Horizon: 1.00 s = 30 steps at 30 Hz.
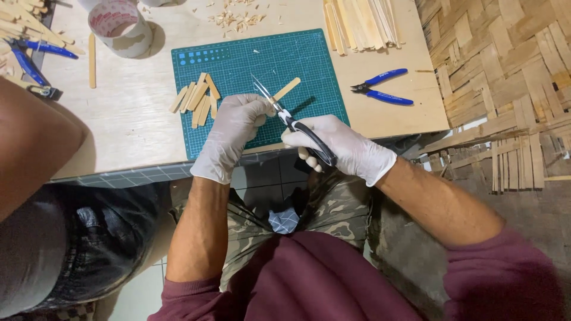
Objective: Trimming and shaping small wooden sticks using scissors on a cutting mat for a craft project.
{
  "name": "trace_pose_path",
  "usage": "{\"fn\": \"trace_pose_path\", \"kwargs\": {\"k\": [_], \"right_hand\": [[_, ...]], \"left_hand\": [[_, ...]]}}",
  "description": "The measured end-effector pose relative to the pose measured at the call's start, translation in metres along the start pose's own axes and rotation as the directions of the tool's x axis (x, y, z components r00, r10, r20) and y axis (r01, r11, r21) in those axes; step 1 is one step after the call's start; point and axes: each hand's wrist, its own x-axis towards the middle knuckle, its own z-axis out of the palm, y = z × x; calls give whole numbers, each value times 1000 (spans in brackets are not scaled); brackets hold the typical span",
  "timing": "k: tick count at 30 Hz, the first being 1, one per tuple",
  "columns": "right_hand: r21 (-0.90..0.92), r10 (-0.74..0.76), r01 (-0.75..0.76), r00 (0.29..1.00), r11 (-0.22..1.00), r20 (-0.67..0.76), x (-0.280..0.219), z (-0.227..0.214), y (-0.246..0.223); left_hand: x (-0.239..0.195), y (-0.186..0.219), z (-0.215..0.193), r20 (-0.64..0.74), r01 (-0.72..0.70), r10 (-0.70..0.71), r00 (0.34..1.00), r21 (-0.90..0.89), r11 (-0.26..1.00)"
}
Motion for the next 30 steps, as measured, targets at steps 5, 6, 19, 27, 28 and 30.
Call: {"fn": "trace_pose_path", "kwargs": {"k": [5,6,19,27,28,30], "right_hand": [[-29,107,-106,993,994,45,9,-4,-8],[-55,148,-144,987,988,67,11,-4,-12],[70,183,-192,976,979,117,17,-11,-10],[115,155,-170,980,979,125,17,-11,-3],[117,155,-169,980,979,125,14,-10,-4],[122,155,-168,982,978,104,10,-8,-7]], "left_hand": [[-2,8,6,14,42,-43,999,45,998],[-3,10,6,16,81,-82,997,53,995],[17,2,-2,103,101,-104,989,43,994],[16,2,-2,102,91,-96,990,53,994],[16,1,-2,102,92,-97,990,55,994],[17,1,-1,95,94,-98,991,50,994]]}}
